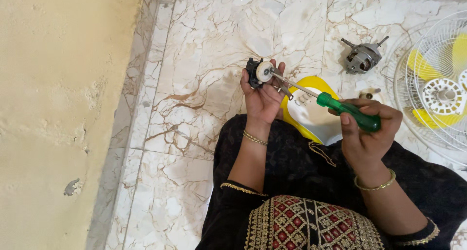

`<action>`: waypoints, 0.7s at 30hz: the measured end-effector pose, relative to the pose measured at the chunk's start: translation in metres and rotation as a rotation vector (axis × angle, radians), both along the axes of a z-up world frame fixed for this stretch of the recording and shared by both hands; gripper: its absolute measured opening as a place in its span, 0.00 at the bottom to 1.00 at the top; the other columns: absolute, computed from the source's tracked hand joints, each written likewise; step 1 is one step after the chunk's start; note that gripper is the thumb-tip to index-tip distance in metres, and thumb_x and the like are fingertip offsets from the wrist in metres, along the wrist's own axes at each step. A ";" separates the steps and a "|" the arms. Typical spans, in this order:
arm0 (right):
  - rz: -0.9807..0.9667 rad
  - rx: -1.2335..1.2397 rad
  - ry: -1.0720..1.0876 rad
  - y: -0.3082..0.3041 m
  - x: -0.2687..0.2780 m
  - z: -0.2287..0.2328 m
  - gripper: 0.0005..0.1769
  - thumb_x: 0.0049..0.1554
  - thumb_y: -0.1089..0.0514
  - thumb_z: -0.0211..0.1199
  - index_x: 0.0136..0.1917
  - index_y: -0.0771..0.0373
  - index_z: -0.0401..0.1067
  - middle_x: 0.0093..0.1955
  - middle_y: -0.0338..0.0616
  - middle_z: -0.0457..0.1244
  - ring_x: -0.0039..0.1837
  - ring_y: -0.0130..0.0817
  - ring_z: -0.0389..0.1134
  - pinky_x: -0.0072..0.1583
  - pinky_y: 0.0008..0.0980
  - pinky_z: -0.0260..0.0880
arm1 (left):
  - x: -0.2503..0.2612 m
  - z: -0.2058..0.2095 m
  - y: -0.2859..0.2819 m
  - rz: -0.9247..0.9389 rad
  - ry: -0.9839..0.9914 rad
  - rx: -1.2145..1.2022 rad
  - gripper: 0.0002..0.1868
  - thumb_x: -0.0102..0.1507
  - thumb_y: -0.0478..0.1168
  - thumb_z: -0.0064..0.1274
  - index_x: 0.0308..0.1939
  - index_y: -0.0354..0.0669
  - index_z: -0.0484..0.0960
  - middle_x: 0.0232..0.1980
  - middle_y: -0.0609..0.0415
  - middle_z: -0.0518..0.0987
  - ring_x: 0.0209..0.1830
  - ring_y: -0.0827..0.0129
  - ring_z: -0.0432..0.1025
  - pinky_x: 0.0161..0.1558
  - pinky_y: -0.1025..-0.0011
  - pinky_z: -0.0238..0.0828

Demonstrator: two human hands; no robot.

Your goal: The person sits on the floor and uses a screwdriver to remove screws from the electric fan's motor housing and base. They separate the motor from the base, then continue to disassemble the base into smaller parts, placing components on the floor.

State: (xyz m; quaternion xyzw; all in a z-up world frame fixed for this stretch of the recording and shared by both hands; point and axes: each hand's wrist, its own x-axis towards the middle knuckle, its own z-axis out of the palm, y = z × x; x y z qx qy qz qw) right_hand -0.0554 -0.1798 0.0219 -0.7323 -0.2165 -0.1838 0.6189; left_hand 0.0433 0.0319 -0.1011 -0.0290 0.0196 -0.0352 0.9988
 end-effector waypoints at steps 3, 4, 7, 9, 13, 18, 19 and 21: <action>0.003 -0.010 0.004 0.002 0.001 0.003 0.19 0.71 0.68 0.60 0.61 0.63 0.48 0.61 0.61 0.63 0.59 0.42 0.72 0.63 0.36 0.76 | -0.001 0.001 0.000 0.006 -0.008 0.011 0.38 0.68 0.68 0.51 0.67 0.41 0.73 0.67 0.51 0.76 0.74 0.52 0.64 0.62 0.51 0.69; 0.001 -0.013 0.007 0.003 0.001 0.003 0.20 0.71 0.68 0.60 0.61 0.63 0.48 0.61 0.61 0.63 0.59 0.42 0.72 0.63 0.35 0.76 | -0.003 0.001 -0.001 0.002 -0.012 0.002 0.38 0.68 0.68 0.51 0.66 0.40 0.74 0.67 0.51 0.76 0.74 0.52 0.64 0.62 0.51 0.69; 0.009 -0.057 -0.019 0.003 0.002 0.005 0.19 0.71 0.69 0.59 0.61 0.63 0.48 0.60 0.61 0.63 0.58 0.42 0.72 0.61 0.34 0.74 | -0.005 0.003 -0.002 -0.010 -0.022 -0.008 0.37 0.69 0.67 0.52 0.65 0.39 0.75 0.65 0.50 0.77 0.74 0.51 0.64 0.61 0.52 0.70; -0.015 -0.100 -0.034 0.004 0.002 0.007 0.20 0.70 0.69 0.60 0.62 0.63 0.48 0.59 0.61 0.64 0.57 0.42 0.72 0.60 0.33 0.74 | -0.005 0.004 -0.003 -0.012 -0.028 0.000 0.37 0.68 0.67 0.52 0.64 0.39 0.75 0.65 0.50 0.77 0.74 0.49 0.64 0.60 0.52 0.71; -0.013 -0.094 -0.045 0.004 0.004 0.009 0.21 0.69 0.70 0.60 0.62 0.63 0.49 0.59 0.61 0.64 0.57 0.42 0.72 0.61 0.33 0.74 | -0.004 0.006 -0.003 -0.017 0.005 0.001 0.35 0.68 0.67 0.52 0.63 0.41 0.75 0.65 0.50 0.77 0.74 0.49 0.64 0.61 0.53 0.70; -0.089 -0.114 0.014 0.003 0.002 0.013 0.19 0.70 0.69 0.63 0.59 0.67 0.51 0.56 0.57 0.65 0.56 0.41 0.74 0.58 0.31 0.76 | -0.003 0.006 -0.004 -0.008 0.028 0.042 0.35 0.68 0.67 0.52 0.63 0.42 0.76 0.65 0.50 0.77 0.73 0.49 0.65 0.63 0.53 0.68; -0.128 -0.121 0.038 0.003 0.002 0.014 0.19 0.70 0.69 0.64 0.59 0.68 0.52 0.55 0.56 0.65 0.56 0.41 0.75 0.58 0.30 0.76 | -0.003 0.006 -0.005 -0.001 0.023 0.044 0.35 0.67 0.67 0.52 0.62 0.42 0.76 0.65 0.51 0.77 0.73 0.50 0.65 0.63 0.53 0.68; -0.204 -0.169 0.057 0.003 0.002 0.016 0.19 0.70 0.69 0.67 0.57 0.70 0.54 0.52 0.54 0.66 0.54 0.41 0.76 0.54 0.29 0.75 | -0.004 0.006 -0.006 0.013 0.011 0.049 0.35 0.67 0.67 0.52 0.62 0.42 0.76 0.65 0.52 0.77 0.73 0.51 0.65 0.63 0.52 0.68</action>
